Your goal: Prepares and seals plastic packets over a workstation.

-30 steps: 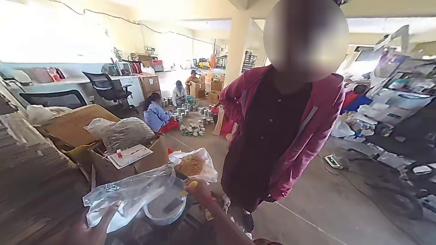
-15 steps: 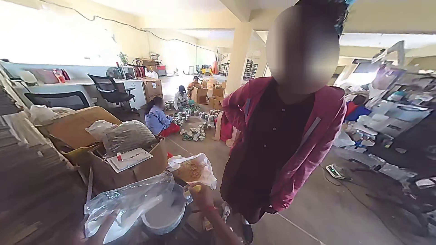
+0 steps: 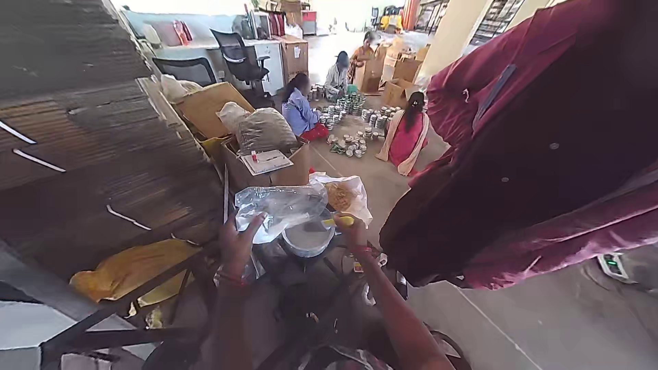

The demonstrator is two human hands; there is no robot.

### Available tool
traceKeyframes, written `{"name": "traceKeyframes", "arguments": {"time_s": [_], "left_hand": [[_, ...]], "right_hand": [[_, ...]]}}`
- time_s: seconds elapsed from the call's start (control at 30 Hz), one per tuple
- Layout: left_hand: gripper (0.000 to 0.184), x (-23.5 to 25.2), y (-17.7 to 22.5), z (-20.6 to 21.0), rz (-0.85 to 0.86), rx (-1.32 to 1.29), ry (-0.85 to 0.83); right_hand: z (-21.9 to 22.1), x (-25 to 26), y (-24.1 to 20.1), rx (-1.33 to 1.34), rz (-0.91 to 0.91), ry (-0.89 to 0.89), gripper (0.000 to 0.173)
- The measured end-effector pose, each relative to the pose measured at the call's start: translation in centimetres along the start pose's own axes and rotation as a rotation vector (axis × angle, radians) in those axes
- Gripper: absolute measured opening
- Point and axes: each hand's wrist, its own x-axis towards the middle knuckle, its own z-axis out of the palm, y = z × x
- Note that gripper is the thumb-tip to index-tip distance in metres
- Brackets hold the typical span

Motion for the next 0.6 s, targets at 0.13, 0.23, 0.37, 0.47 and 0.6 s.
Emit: {"name": "traceKeyframes", "arguments": {"time_s": [0.13,0.23,0.37,0.47,0.6], "left_hand": [[0.055,0.1,-0.4,-0.3,0.003,0.020,-0.004],[0.054,-0.1,-0.8,-0.3,0.022,0.035,0.013],[0.057,0.0,-1.1,-0.3,0.008,0.031,0.000],[0.048,-0.1,-1.1,-0.6,-0.006,0.033,-0.008],[0.045,-0.3,-0.5,-0.7,-0.027,0.054,-0.010]], "right_hand": [[-1.1,-0.7,-0.1,-0.013,-0.010,-0.027,0.021],[-1.0,-0.4,0.4,-0.030,0.017,0.071,0.023],[0.2,-0.4,0.3,0.058,-0.009,-0.075,0.022],[-1.6,-0.7,-0.6,-0.022,0.009,-0.141,0.023],[-1.9,-0.1,-1.4,-0.143,0.055,-0.010,0.025]]}}
